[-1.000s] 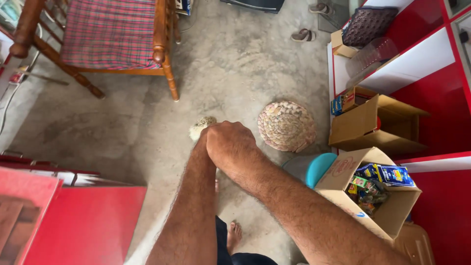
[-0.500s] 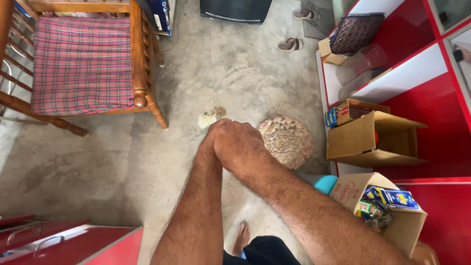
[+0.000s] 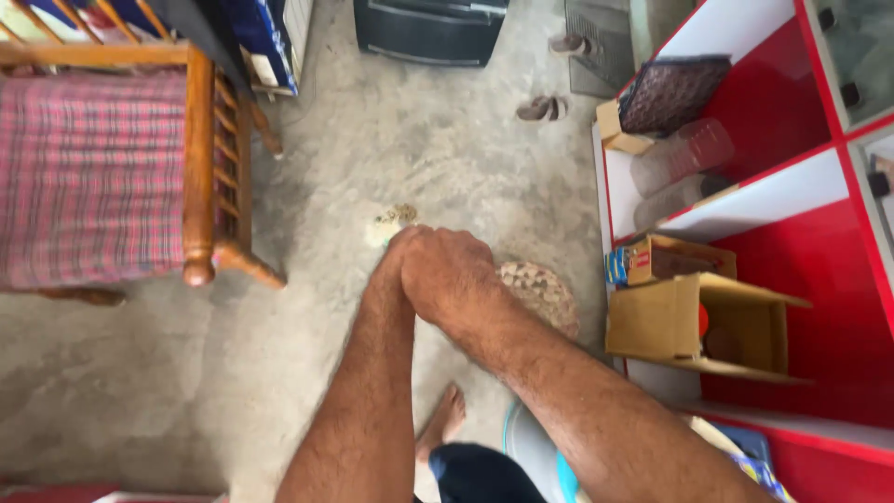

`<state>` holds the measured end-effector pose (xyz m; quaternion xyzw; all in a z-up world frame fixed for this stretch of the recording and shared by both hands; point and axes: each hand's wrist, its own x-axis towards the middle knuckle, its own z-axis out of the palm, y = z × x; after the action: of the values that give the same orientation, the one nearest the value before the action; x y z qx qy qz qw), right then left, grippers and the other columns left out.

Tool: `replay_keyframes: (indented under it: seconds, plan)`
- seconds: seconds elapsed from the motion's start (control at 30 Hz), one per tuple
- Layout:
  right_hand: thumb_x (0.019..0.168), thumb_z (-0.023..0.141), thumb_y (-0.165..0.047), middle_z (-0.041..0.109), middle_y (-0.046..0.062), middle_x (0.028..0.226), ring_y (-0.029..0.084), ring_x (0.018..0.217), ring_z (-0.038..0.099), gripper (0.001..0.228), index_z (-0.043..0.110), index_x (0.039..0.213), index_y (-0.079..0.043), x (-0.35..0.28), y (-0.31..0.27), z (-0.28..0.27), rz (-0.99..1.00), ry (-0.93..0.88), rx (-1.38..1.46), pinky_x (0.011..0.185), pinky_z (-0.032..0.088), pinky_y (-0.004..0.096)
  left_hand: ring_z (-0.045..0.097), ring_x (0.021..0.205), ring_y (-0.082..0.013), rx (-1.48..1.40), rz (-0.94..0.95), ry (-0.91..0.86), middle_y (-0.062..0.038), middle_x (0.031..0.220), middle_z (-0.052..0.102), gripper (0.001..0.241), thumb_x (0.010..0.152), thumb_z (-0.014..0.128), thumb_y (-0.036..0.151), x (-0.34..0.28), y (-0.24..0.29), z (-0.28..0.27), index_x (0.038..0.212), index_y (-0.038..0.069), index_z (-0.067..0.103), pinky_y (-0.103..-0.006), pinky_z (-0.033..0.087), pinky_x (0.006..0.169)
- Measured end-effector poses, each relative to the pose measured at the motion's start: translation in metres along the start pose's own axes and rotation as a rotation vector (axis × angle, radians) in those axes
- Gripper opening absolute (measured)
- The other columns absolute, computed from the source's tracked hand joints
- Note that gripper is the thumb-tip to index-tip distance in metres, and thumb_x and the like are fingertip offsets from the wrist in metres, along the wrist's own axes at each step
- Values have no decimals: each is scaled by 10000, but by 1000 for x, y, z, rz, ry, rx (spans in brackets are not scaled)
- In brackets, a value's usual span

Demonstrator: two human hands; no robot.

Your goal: Sweep the floor in a grocery store using a handheld broom.

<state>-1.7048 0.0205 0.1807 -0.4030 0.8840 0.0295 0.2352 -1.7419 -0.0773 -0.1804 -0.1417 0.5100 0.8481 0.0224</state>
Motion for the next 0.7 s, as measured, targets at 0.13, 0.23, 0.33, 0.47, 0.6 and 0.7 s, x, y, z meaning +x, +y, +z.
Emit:
replay_keyframes:
  seconds: [0.13,0.23,0.33,0.47,0.6,0.7]
  plan:
    - [898,627,-80,734,220,1073,352,1004,722,245,665,1115,26,37,40,-11,14,-5,27,848,601,484,658,810,-243,-186,-77,95,-96,872,714,271,977,537,257,24,54,31,880,53,687,-417,552,690]
    - [930,601,-98,711,229,1119,355,1028,711,241,664,1127,26,60,64,-22,52,21,66,876,600,474,640,845,-256,-488,-232,187,-107,893,688,320,1006,507,313,45,64,45,878,68,669,-411,540,732]
    - [903,618,-102,674,252,1131,363,980,715,335,603,1191,69,101,90,-31,42,71,15,812,621,470,629,986,-250,-450,-214,135,-116,1016,681,318,995,496,342,97,75,44,937,87,678,-393,527,836]
    - [905,617,-98,678,251,1134,371,1022,705,362,602,1223,74,136,118,-49,100,63,52,839,604,484,609,1093,-216,-490,-152,-60,-119,1110,674,353,1026,484,405,128,101,71,1057,101,662,-351,506,942]
    - [911,634,-79,625,254,1222,364,1044,704,386,587,1257,85,172,132,-85,184,-65,37,827,620,471,648,1043,-231,-578,-389,168,-131,1106,714,502,982,483,512,148,165,84,1141,74,668,-376,529,910]
    - [867,676,-78,601,270,1227,373,1095,662,497,523,1303,106,197,156,-94,190,-53,66,822,612,501,669,1004,-275,-479,-484,198,-148,1096,721,531,952,504,524,183,207,96,1165,67,670,-426,541,876]
